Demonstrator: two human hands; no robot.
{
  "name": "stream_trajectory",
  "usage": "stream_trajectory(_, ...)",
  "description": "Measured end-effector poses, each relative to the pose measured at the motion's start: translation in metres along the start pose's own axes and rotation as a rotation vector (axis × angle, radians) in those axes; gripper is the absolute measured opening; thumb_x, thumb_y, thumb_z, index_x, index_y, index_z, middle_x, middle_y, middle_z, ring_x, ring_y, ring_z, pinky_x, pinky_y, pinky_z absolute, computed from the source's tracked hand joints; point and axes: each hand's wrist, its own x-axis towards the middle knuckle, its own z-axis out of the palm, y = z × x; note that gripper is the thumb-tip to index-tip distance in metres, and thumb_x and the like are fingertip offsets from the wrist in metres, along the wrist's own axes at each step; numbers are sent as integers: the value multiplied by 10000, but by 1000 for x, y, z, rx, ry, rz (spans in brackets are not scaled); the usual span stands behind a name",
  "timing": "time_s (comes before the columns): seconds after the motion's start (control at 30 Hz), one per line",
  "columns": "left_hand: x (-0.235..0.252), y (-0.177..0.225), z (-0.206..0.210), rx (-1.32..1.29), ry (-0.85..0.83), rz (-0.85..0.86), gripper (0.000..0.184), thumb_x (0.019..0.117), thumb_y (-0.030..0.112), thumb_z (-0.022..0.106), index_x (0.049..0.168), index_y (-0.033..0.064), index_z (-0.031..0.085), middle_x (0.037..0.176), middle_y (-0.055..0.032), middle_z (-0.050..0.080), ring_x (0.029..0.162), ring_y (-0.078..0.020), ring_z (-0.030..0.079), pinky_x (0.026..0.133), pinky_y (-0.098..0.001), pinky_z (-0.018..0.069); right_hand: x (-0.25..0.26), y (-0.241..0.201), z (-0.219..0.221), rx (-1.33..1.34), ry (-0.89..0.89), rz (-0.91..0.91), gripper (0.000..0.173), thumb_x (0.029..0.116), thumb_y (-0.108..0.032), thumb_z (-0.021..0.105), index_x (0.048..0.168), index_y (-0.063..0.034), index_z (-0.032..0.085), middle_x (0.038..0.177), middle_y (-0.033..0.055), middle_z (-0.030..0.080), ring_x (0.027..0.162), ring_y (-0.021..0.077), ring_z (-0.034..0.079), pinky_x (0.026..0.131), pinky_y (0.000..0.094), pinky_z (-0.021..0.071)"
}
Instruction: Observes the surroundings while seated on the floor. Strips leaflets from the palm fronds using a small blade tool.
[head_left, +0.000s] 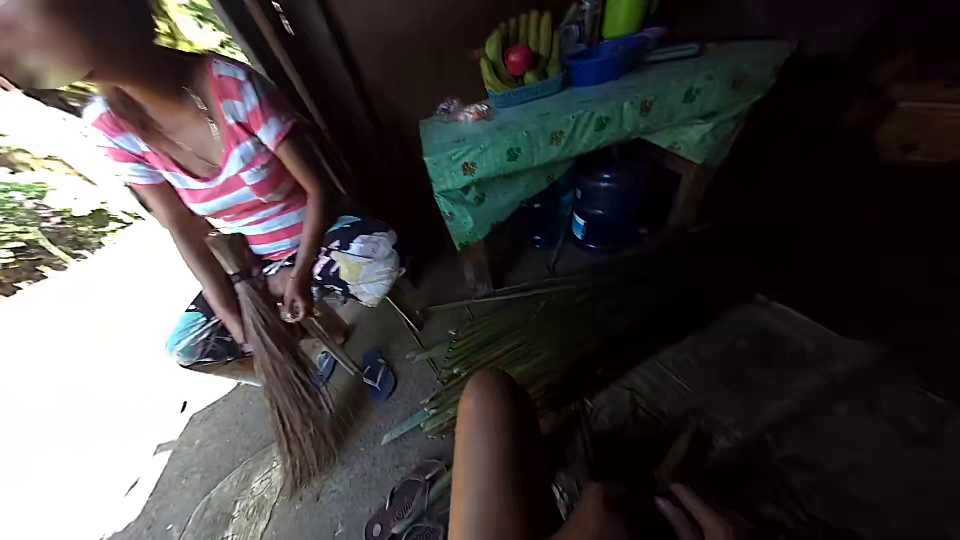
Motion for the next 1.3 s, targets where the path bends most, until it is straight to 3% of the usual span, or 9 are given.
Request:
stream_trajectory(0.1, -8, 9, -2, -57, 1, -57, 274, 1067, 62, 449, 1265, -59, 596, 872, -22, 606, 681, -42, 551, 654, -233, 508, 6, 6, 6, -53, 178, 40, 399, 1010, -291, 533, 1037, 60, 723, 825, 200, 722, 743, 347, 728, 685, 521, 589)
stream_trajectory(0.2, -7, 0, -2, -72, -5, -61, 269, 1055, 48, 426, 1190, -24, 646, 702, 63, 530, 555, -10, 479, 537, -196, 441, 10, 17, -9, 28, 74, 242, 391, 1065, -268, 509, 1151, 72, 682, 952, 242, 714, 901, 384, 712, 841, 558, 558)
stream_trajectory(0.33, -5, -7, -3, -84, -17, -85, 272, 1049, 68, 422, 1177, 1, 652, 688, 47, 548, 555, -40, 498, 561, -230, 470, 14, 20, -24, 23, -11, 406, 421, 1092, -320, 467, 1212, 34, 660, 1010, 246, 702, 965, 404, 692, 883, 597, 523)
stream_trajectory(0.6, 3, -1, 0, -130, -6, -141, 274, 1062, 64, 404, 1163, -18, 646, 635, 58, 525, 510, -20, 467, 506, -191, 422, 7, 12, -8, 69, -57, 279, 451, 1070, -381, 454, 1092, 7, 683, 895, 196, 695, 866, 361, 697, 778, 573, 543)
stream_trajectory(0.73, 6, -1, 4, -178, 21, -145, 231, 1062, 52, 401, 1029, 5, 625, 617, 45, 539, 503, -25, 488, 501, -188, 435, 1, 1, -2, 78, -161, 168, 445, 1063, -382, 454, 1052, -6, 693, 823, 178, 685, 795, 348, 695, 720, 553, 543)
stream_trajectory(0.9, 7, 5, 3, -144, 12, -144, 252, 1070, 54, 382, 1036, -5, 624, 590, 50, 532, 479, -11, 463, 478, -173, 399, -2, 9, 12, -100, 26, 58, 448, 1043, -397, 462, 907, -27, 674, 701, 134, 643, 640, 308, 682, 549, 485, 540)
stream_trajectory(1.0, 4, 5, 3, -139, -23, -142, 302, 1071, 48, 363, 1149, -36, 643, 580, 57, 510, 463, -3, 434, 460, -166, 374, 8, 23, -3, -80, 10, 239, 454, 1059, -377, 461, 973, 14, 673, 750, 186, 653, 707, 372, 685, 622, 549, 534)
stream_trajectory(1.13, -2, -6, 4, -120, -48, -142, 309, 1061, 34, 359, 1149, -32, 648, 570, 65, 513, 457, 5, 435, 457, -163, 374, 19, 41, -25, -65, -65, 510, 464, 1103, -370, 406, 1186, 14, 651, 934, 245, 692, 919, 425, 693, 814, 601, 520)
stream_trajectory(1.3, 2, -5, 3, -125, -9, -167, 284, 1066, 29, 384, 1092, -39, 659, 576, 52, 525, 467, -7, 457, 471, -172, 400, 15, 35, -34, 155, 10, 464, 409, 1090, -324, 437, 1099, 5, 680, 875, 176, 659, 827, 317, 644, 777, 523, 499)
